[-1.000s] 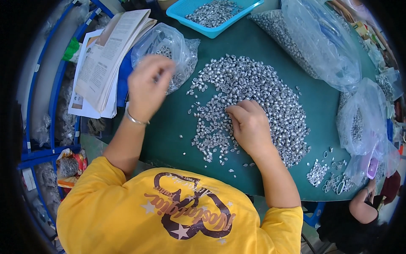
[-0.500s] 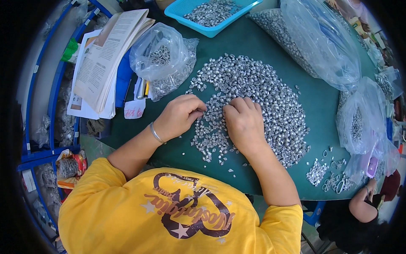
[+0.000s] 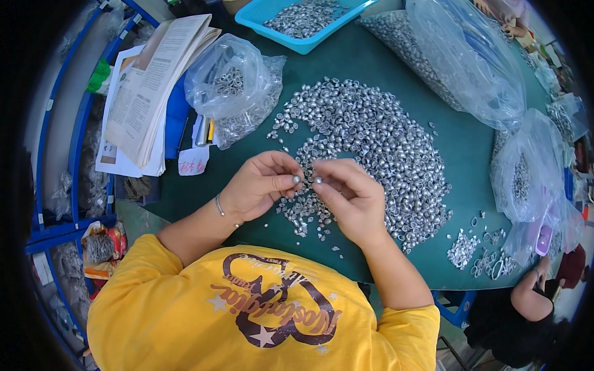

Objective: The person sorts through a pile of small metal components by hand, picking up individual pieces, turning them over, and placing them into a separate plastic bag.

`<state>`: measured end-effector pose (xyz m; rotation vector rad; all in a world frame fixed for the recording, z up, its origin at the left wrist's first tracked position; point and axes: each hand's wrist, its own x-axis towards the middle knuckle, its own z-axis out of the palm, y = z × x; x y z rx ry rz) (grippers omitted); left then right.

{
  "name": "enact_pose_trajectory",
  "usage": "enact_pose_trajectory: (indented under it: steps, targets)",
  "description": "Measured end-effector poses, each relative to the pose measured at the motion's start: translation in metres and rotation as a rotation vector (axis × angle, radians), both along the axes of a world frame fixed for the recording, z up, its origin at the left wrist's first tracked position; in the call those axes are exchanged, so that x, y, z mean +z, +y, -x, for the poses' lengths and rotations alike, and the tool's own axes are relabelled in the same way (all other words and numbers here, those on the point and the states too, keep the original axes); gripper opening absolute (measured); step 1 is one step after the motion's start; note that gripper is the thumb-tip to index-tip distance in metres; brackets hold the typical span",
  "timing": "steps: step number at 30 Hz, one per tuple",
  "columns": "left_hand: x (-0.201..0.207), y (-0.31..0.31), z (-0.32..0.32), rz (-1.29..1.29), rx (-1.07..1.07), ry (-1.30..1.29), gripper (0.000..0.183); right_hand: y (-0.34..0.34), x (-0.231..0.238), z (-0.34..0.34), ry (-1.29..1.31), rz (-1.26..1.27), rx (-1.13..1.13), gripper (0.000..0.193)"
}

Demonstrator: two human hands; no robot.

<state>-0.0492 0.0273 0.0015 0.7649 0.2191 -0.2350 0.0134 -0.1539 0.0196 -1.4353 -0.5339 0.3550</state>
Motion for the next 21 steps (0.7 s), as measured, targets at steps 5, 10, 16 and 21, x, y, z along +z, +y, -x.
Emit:
enact_pose_trajectory:
  steps: [5,10,16,21]
  targets:
    - [-0.001,-0.005,0.004,0.130,-0.084,0.131,0.025,-0.009,-0.007,0.003,0.766,-0.357,0.127,0.021]
    - [0.012,-0.002,0.002,0.119,-0.074,0.202,0.030,-0.017,-0.007,0.000,0.818,-0.270,0.039,0.020]
    - [0.007,0.027,-0.023,-0.145,0.124,-0.018,0.021,-0.046,0.001,-0.022,0.786,-0.382,-0.030,0.014]
    - [-0.002,0.014,-0.049,-1.309,0.095,-0.334,0.012,-0.032,0.004,-0.031,-0.210,0.521,-0.138,0.007]
